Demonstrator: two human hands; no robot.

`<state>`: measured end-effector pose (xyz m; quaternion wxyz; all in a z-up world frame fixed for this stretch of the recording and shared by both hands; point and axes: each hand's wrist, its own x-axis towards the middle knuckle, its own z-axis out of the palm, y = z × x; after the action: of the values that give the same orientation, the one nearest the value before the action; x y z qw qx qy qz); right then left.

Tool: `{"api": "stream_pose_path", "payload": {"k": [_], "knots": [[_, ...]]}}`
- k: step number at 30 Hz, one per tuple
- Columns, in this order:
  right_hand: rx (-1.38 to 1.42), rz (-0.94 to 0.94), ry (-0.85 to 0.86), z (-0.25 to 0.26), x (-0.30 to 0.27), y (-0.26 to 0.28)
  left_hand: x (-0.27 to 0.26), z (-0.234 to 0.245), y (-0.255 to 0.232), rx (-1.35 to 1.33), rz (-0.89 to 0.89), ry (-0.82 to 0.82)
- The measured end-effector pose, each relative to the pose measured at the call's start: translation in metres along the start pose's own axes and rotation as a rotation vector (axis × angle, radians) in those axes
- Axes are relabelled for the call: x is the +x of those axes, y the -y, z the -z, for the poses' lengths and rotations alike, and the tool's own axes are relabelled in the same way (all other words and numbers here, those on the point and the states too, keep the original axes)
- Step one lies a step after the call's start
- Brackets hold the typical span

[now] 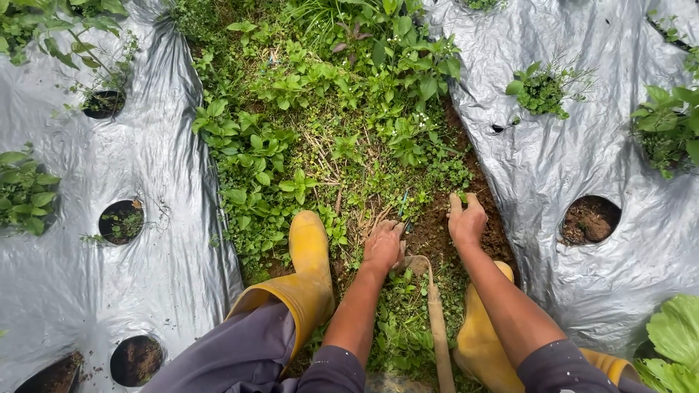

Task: The person weeds a garden bed covered with plastic mulch. They use a hand hoe to loosen the soil and pull out weeds by hand, clearing the area between the crop plants.

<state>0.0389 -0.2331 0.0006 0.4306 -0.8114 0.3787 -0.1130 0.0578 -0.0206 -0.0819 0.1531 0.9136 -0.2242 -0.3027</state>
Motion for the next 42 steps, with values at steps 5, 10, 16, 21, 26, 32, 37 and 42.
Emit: {"api": "stream_pose_path", "payload": {"k": [5,10,16,21,26,32,37,42], "knots": [[-0.338,0.355,0.216,-0.003,-0.01,0.04,-0.01,0.016,-0.013,-0.023,0.05,0.056],[-0.762,0.408,0.511,-0.029,-0.011,0.012,-0.014,0.027,-0.017,-0.072,0.033,0.033],[-0.767,0.364,0.504,-0.062,0.018,-0.033,-0.016,0.033,-0.005,-0.1,-0.137,-0.231],[-0.605,0.345,0.573,-0.04,0.017,-0.027,-0.039,0.073,-0.019,0.012,-0.171,-0.26],[-0.273,0.278,0.46,-0.032,0.013,-0.043,-0.036,0.074,-0.023,-0.021,-0.082,-0.125],[-0.324,0.167,0.519,-0.011,0.005,-0.006,-0.01,0.045,-0.006,0.005,-0.065,-0.105],[-0.426,0.114,0.827,0.001,-0.004,0.042,-0.018,0.056,-0.019,0.041,-0.036,-0.064],[-0.595,0.147,1.124,-0.008,-0.021,0.04,-0.033,0.09,-0.04,0.019,-0.007,-0.03]]}}
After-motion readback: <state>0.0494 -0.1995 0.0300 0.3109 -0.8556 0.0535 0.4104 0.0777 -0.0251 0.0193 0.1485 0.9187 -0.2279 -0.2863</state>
